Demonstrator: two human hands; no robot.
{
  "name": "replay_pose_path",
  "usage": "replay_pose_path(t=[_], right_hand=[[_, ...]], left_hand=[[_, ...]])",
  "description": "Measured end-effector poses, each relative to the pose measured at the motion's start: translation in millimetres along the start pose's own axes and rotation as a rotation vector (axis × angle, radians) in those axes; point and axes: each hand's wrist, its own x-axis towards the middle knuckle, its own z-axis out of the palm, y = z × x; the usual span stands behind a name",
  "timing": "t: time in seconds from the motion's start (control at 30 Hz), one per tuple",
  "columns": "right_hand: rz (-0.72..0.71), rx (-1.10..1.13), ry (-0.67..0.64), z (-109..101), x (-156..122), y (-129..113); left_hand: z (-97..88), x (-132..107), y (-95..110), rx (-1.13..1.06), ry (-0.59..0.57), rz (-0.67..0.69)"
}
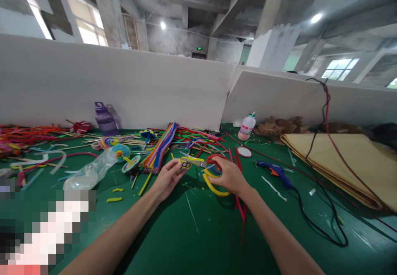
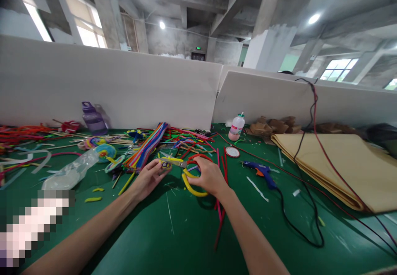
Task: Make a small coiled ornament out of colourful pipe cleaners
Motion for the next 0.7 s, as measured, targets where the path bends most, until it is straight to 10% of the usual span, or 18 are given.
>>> replay_pose_path(t=[0.7], right_hand=[[0.35,-0.011,0.149,21,2,32]], left_hand=[[2.8,0,1,-0.037,0.025,-0.002]])
